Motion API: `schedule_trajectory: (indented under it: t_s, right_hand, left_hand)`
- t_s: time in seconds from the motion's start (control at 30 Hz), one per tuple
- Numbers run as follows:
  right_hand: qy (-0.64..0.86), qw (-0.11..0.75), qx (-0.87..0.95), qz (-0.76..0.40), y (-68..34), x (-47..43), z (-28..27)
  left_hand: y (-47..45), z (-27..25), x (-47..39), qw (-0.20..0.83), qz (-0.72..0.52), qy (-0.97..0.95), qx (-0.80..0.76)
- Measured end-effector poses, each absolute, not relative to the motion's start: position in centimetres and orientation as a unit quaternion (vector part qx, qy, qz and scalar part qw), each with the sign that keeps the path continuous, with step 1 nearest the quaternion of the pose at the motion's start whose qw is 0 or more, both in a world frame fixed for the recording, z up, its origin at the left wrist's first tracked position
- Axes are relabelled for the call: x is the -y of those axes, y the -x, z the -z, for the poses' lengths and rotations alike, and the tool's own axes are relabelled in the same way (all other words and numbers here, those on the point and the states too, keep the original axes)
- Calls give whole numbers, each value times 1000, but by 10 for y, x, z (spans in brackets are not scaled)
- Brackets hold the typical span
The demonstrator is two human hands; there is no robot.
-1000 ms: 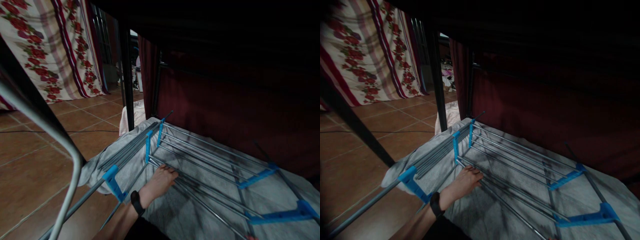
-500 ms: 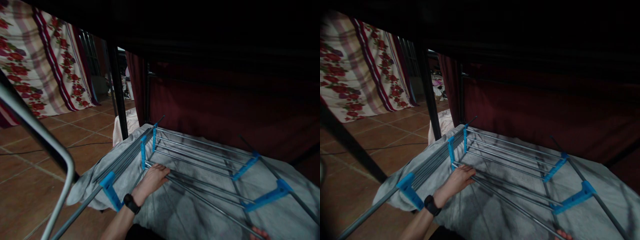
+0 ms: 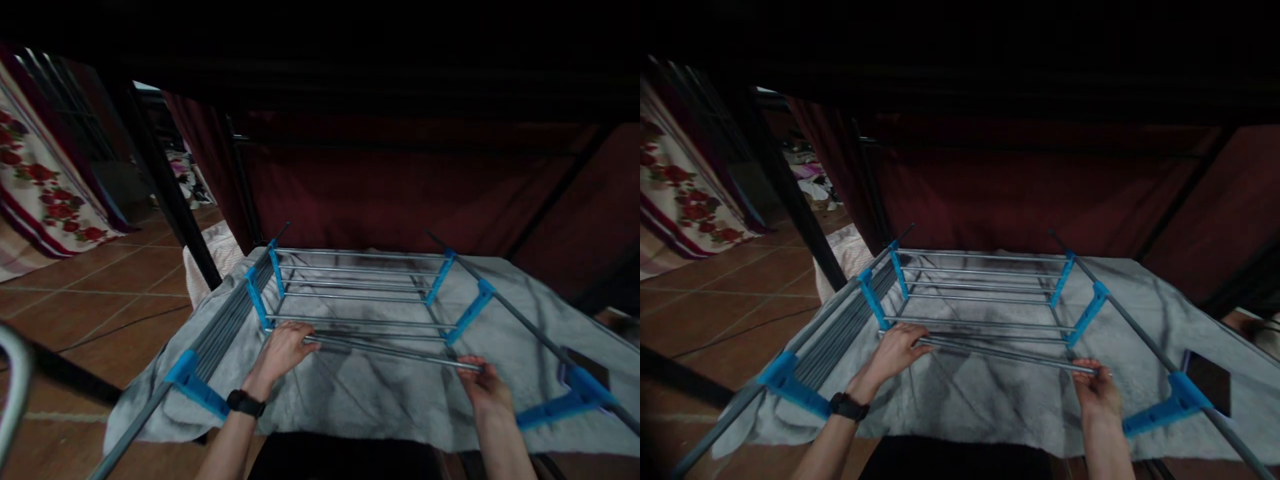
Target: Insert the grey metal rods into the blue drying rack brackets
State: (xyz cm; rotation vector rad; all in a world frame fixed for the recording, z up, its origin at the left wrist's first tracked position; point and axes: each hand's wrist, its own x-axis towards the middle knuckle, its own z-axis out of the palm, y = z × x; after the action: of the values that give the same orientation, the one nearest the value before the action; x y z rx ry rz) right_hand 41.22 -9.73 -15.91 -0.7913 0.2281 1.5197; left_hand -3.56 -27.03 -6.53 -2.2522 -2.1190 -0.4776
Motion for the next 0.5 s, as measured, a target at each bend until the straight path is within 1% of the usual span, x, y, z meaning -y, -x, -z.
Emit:
schedule_trajectory:
  t_s: [0.13, 0.23, 0.3, 0.4, 0.5]
  right_hand:
    - [358, 664, -116, -646, -406, 103, 148]
    - [364, 662, -118, -645, -403, 107, 150]
    - [369, 648, -119, -655, -399, 112, 155]
    - [372, 627, -126, -673, -386, 122, 161]
    - [367, 620, -134, -681, -368, 132, 166]
  left_hand:
    - [51, 67, 276, 63, 147, 697, 699]
    - [56, 64, 278, 126, 192, 676, 700]
    - [52, 59, 277, 185, 253, 636, 705]
    - [37, 41, 271, 269, 389, 537, 698]
    - [22, 14, 261, 302, 505, 458, 666]
